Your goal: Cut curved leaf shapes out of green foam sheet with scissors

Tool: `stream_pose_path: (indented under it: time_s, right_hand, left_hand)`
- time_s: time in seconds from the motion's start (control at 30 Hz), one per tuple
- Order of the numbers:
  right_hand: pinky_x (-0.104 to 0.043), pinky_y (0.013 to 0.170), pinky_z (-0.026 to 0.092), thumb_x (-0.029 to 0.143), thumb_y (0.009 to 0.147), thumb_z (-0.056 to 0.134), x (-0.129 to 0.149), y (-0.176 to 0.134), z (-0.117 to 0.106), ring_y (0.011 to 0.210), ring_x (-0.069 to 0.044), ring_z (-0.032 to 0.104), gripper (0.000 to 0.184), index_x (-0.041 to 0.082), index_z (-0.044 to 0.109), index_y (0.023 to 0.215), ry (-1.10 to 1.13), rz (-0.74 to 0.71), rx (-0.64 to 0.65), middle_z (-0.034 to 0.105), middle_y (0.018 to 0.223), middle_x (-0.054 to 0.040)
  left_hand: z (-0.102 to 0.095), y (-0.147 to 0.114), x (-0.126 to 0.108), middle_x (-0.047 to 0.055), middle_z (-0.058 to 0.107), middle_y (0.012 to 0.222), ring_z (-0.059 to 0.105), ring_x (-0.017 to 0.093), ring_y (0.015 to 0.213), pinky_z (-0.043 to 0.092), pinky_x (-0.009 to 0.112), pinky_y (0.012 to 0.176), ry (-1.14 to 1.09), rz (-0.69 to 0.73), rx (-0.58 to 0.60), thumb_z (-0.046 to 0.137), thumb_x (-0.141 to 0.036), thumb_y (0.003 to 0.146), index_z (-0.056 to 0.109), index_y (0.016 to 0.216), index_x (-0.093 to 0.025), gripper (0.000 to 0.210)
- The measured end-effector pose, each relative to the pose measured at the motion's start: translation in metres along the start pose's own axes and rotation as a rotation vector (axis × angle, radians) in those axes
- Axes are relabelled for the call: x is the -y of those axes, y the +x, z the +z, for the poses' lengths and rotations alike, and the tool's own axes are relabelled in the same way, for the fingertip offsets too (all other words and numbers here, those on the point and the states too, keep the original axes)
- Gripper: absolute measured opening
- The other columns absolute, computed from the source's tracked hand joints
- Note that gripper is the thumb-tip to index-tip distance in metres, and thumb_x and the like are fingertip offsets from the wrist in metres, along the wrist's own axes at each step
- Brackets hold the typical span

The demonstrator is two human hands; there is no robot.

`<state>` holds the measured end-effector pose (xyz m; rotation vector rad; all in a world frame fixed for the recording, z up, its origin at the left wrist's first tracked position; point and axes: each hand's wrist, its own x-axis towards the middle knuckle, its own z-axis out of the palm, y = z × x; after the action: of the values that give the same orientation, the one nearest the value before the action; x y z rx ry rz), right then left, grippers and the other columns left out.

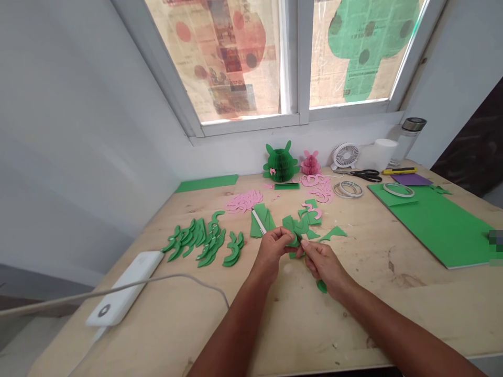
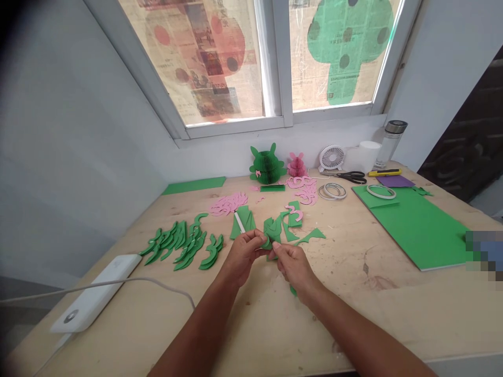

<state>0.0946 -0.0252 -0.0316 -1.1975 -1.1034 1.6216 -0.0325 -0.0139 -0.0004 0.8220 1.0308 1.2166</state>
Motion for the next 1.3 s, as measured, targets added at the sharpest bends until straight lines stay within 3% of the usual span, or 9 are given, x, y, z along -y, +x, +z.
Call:
stream_pose_path:
  time_s: [1.0, 1.3]
  right_hand:
    - [-0.02, 0.034, 0.01, 0.058, 0.076, 0.053, -0.0024, 0.0021, -0.0026, 0.034, -0.005, 0.016, 0.045, 0.015, 0.056, 0.062, -0.037, -0.031, -0.016, 0.028, 0.037, 0.0097]
    - [-0.02, 0.034, 0.009, 0.06, 0.074, 0.052, 0.0028, 0.0003, -0.0006, 0.034, -0.005, 0.017, 0.046, 0.015, 0.057, 0.067, 0.058, -0.007, 0.0, 0.031, 0.038, 0.009]
  left_hand:
    - [-0.0046, 0.0071, 0.0023, -0.004, 0.048, 0.052, 0.049, 0.009, 0.049, 0.048, 0.028, 0.058, 0.033, -0.059, 0.039, 0.066, -0.024, 0.055, 0.052, 0.054, -0.015, 0.017]
    - [-0.0047, 0.0071, 0.0008, -0.005, 0.049, 0.054, 0.051, 0.01, 0.048, 0.048, 0.028, 0.057, -0.006, -0.047, 0.024, 0.069, -0.028, 0.057, 0.052, 0.058, -0.016, 0.021]
